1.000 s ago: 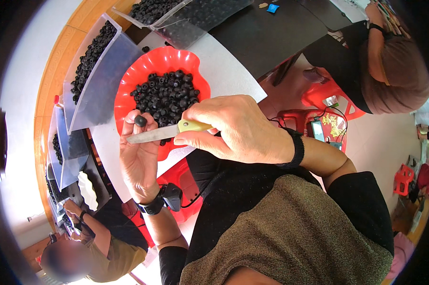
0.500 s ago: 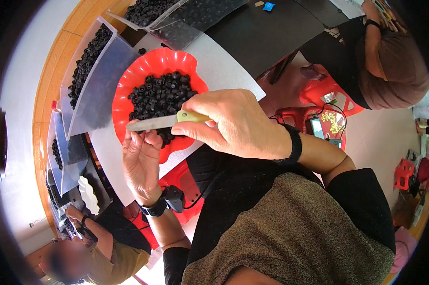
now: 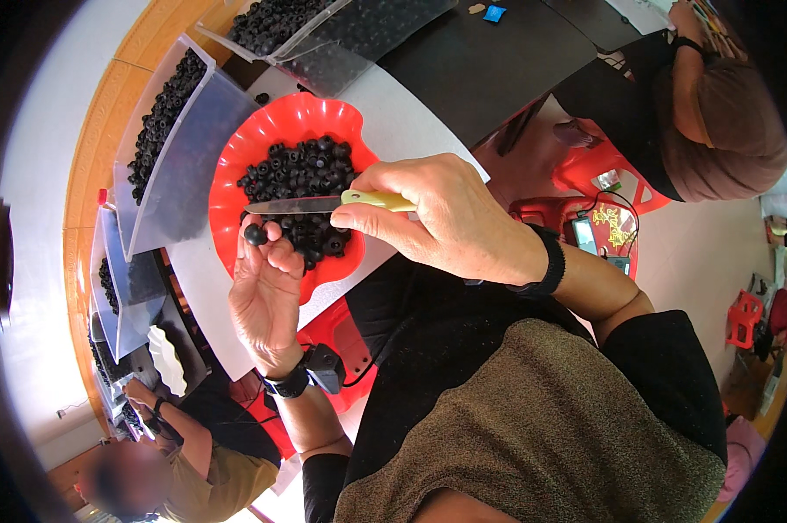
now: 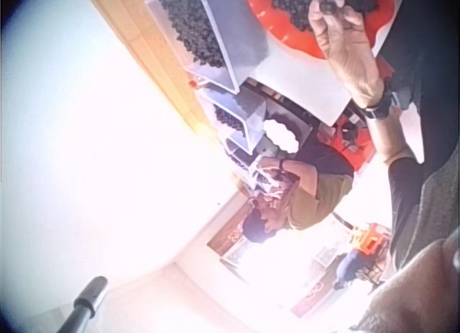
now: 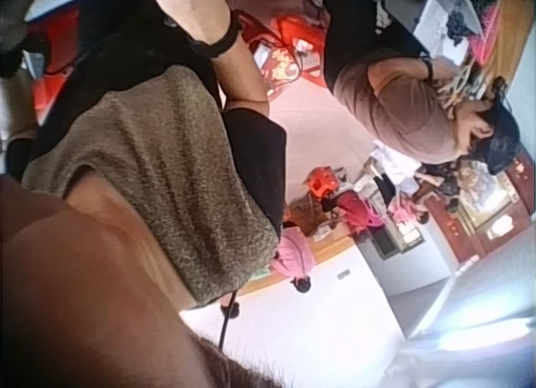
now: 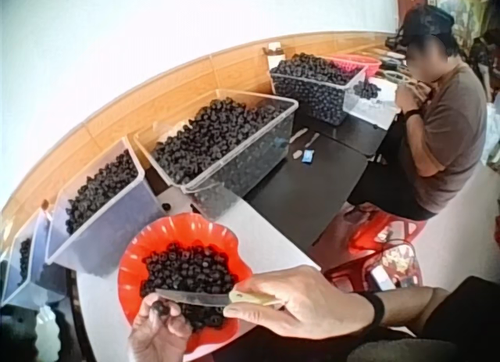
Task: Removing excess plastic flash from small black circular rings using a handheld knife.
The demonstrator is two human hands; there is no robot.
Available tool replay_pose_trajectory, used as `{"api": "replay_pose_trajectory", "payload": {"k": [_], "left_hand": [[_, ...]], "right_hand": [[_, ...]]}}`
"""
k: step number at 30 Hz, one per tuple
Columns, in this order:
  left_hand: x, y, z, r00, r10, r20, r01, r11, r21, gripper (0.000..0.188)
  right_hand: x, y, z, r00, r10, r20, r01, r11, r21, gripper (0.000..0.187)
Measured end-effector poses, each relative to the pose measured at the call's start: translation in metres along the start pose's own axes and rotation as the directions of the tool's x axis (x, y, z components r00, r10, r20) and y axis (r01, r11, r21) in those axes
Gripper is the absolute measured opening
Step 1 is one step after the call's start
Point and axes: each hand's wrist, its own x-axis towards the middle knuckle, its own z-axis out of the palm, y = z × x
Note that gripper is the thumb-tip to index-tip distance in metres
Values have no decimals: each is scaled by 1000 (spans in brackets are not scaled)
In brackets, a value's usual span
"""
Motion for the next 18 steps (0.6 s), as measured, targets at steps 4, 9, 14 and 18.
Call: {"api": "replay_pose_trajectory", "payload": {"k": [4, 9, 14, 18], "left_hand": [[0, 0, -1, 999, -28, 16, 29, 999, -38, 27], [0, 1, -1, 999, -39, 11, 40, 998, -44, 25], [0, -1, 1, 1000, -17, -21, 17, 1000, -5, 23], [1, -3, 3, 998, -15, -54, 14, 1000, -22, 24]], "right_hand": [[-1, 1, -2, 1000, 10, 13, -9, 1000, -9, 28], [-1, 1, 1, 1000, 2, -22, -1, 1000, 30, 32], [-2, -3, 0, 999, 29, 45, -32, 998, 59, 24], [-2, -7, 3, 999, -25, 44, 24, 999, 33, 22]]}}
